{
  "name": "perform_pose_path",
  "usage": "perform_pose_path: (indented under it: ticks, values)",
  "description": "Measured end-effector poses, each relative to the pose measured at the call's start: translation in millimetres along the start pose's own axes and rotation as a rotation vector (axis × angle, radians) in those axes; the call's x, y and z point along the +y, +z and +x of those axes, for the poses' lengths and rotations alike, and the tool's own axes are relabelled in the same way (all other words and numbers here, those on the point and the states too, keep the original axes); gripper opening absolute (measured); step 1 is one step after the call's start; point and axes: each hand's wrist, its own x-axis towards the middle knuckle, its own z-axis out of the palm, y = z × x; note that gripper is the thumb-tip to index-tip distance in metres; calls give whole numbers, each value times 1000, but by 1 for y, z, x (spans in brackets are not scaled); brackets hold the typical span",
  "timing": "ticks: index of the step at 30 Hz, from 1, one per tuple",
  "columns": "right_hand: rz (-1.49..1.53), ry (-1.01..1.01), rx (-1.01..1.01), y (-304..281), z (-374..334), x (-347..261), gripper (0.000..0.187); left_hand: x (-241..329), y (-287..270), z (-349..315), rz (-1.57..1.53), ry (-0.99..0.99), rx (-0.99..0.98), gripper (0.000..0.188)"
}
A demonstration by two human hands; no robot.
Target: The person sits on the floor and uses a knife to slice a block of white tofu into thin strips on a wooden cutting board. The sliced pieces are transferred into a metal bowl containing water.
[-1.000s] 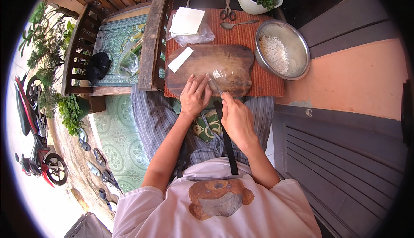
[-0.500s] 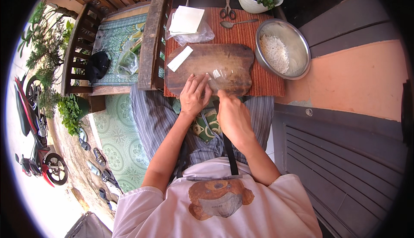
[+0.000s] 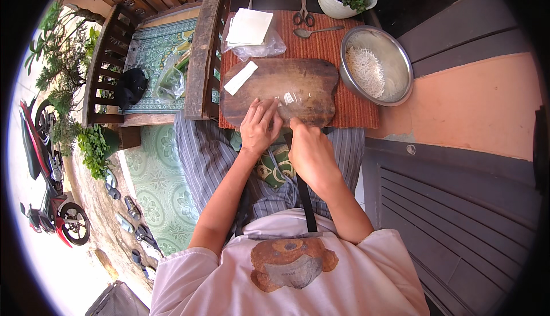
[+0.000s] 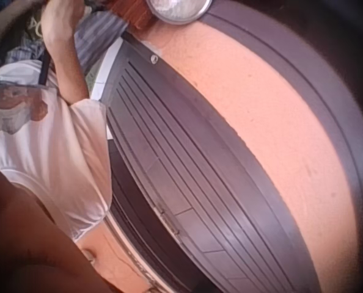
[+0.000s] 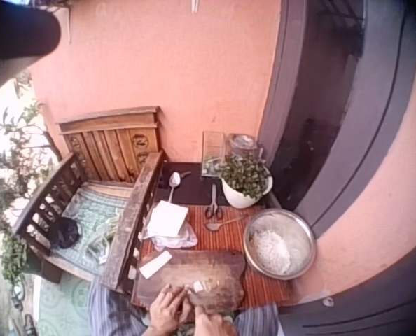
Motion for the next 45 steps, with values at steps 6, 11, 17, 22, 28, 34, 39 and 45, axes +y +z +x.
perform_pose_path:
  ticks: [6, 11, 17, 22, 28, 34, 39, 45]
  values:
    - [-25, 25, 6, 5, -12, 5, 21, 2, -1, 1, 12, -3, -3, 43]
    - [-25, 15, -21, 11, -20, 19, 32, 4, -2, 2, -19, -33, 11, 39]
    - [64, 46, 46, 16, -21, 31, 22, 0, 1, 0, -19, 2, 32, 38]
    - [125, 16, 131, 24, -12, 44, 15, 0, 0, 2, -18, 20, 33, 38]
    - [103, -17, 148, 22, -11, 40, 16, -1, -1, 1, -11, 18, 30, 39]
    - [74, -99, 188, 29, -10, 45, 18, 1, -1, 2, -6, 14, 24, 40]
    - [43, -98, 181, 31, -11, 45, 24, 1, -1, 1, -20, -11, 22, 40]
    - [-2, -38, 85, 26, -8, 34, 35, 1, -1, 1, 4, 5, 15, 43]
